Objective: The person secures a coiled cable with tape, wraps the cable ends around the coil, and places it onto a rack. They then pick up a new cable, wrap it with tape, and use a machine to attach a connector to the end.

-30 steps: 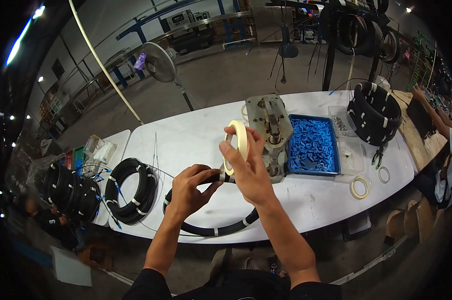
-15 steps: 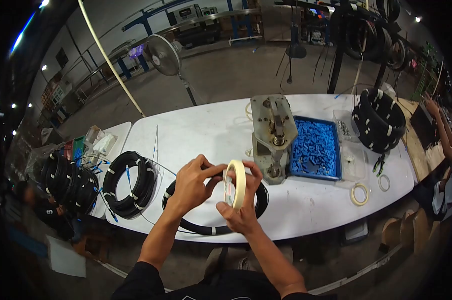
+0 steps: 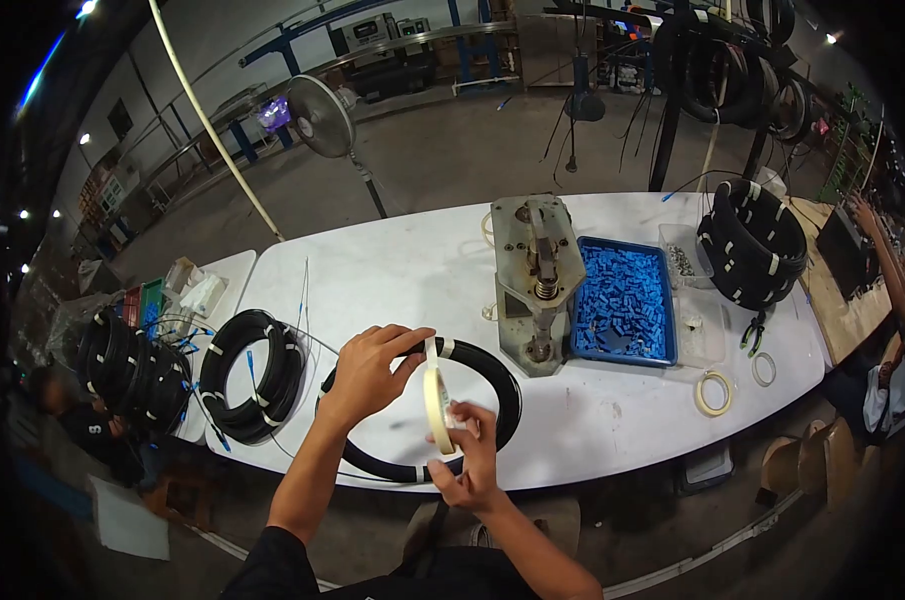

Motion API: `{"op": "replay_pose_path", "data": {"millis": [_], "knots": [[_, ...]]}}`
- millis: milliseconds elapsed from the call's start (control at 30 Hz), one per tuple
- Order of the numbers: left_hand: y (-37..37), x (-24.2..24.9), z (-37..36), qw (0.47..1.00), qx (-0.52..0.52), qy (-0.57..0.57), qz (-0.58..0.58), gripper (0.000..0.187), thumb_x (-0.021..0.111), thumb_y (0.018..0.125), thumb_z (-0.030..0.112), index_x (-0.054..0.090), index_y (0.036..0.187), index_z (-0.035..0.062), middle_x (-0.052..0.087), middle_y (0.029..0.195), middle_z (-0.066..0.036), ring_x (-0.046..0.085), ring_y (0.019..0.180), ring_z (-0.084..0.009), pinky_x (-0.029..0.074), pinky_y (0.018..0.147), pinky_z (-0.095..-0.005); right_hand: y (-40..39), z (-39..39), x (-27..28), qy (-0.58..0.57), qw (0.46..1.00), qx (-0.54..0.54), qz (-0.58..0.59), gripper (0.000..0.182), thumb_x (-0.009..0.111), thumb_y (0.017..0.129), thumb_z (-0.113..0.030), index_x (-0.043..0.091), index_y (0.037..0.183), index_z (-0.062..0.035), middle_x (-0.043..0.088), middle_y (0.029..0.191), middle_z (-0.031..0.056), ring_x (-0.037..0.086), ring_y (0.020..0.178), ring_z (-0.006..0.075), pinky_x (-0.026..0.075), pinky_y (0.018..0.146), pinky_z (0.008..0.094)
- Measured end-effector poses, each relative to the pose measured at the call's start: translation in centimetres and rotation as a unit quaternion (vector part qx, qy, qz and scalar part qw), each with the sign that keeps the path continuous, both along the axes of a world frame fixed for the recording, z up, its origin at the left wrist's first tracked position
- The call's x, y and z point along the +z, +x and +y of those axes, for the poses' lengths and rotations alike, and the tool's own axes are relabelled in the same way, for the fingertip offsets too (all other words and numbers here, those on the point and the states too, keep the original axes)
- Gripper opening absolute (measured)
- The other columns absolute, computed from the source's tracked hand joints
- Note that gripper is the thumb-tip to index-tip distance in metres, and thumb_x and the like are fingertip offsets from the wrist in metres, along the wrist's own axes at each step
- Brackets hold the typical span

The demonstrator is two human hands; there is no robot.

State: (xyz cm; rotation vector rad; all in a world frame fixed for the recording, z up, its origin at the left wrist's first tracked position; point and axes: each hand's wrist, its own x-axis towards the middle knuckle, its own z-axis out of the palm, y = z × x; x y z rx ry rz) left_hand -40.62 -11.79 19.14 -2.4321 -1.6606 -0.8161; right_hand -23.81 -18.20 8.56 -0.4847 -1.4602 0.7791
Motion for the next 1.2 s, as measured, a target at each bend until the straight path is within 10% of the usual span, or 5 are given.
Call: {"op": "replay_pose_path", "data": {"millis": [333, 633, 767, 1033, 1200], "knots": [[0.1, -0.1, 0.2, 0.999, -0.038, 0.011, -0.015, 0.033, 0.071, 0.079, 0.013, 0.07, 0.112, 0.0164, 0.07, 0.093, -0.004, 0.064, 0.079, -0.0233, 0.052, 0.07, -0.0347, 0.0, 2.2, 0.9, -0.335, 0.925, 0.16, 0.075, 0.043, 0.034, 0.103, -0.032, 0.041, 0.132, -0.0004, 0.068, 0.084, 0.0106, 0.066, 0.09, 0.0177, 0.05, 0.08, 0.0292], [0.0, 2.3, -0.1, 0.997, -0.041, 0.068, -0.001, 0.04, 0.072, 0.077, 0.015, 0.069, 0.117, 0.019, 0.069, 0.099, -0.002, 0.063, 0.083, -0.0211, 0.052, 0.072, -0.0341, 1.1, 7.0, 5.4, -0.429, 0.791, 0.418, 0.123, 0.065, 0.051, 0.09, -0.008, 0.026, 0.148, 0.004, 0.048, 0.138, 0.0134, 0.049, 0.122, 0.0157, 0.04, 0.102, 0.0289], [-0.2, 1.5, 0.3, 0.996, -0.046, 0.072, -0.008, 0.04, 0.073, 0.076, 0.014, 0.069, 0.116, 0.0192, 0.068, 0.102, -0.001, 0.063, 0.084, -0.021, 0.052, 0.073, -0.0337, 0.5, 8.7, 5.0, -0.449, 0.846, 0.282, 0.058, 0.032, 0.053, 0.099, -0.027, 0.065, 0.114, -0.0011, 0.067, 0.103, 0.0033, 0.06, 0.095, 0.0099, 0.045, 0.084, 0.0234], [-0.5, 1.8, 0.7, 0.996, -0.048, 0.064, -0.041, 0.042, 0.075, 0.074, 0.01, 0.071, 0.115, 0.0185, 0.069, 0.101, -0.004, 0.064, 0.083, -0.0225, 0.053, 0.074, -0.0345, 0.3, 9.4, 5.4, -0.504, 0.78, 0.351, 0.12, 0.018, 0.059, 0.097, -0.02, 0.065, 0.101, -0.0043, 0.066, 0.094, 0.0007, 0.06, 0.086, 0.007, 0.049, 0.074, 0.0233], [-0.3, 1.6, 0.8, 0.997, -0.027, 0.057, -0.053, 0.039, 0.075, 0.075, 0.007, 0.071, 0.113, 0.0158, 0.069, 0.1, -0.006, 0.064, 0.081, -0.0236, 0.053, 0.071, -0.0331, -0.5, 8.6, 5.2, -0.39, 0.882, 0.255, 0.066, 0.015, 0.062, 0.094, -0.019, 0.064, 0.092, -0.0037, 0.061, 0.084, 0.0, 0.054, 0.074, 0.0062, 0.045, 0.068, 0.0222]]}}
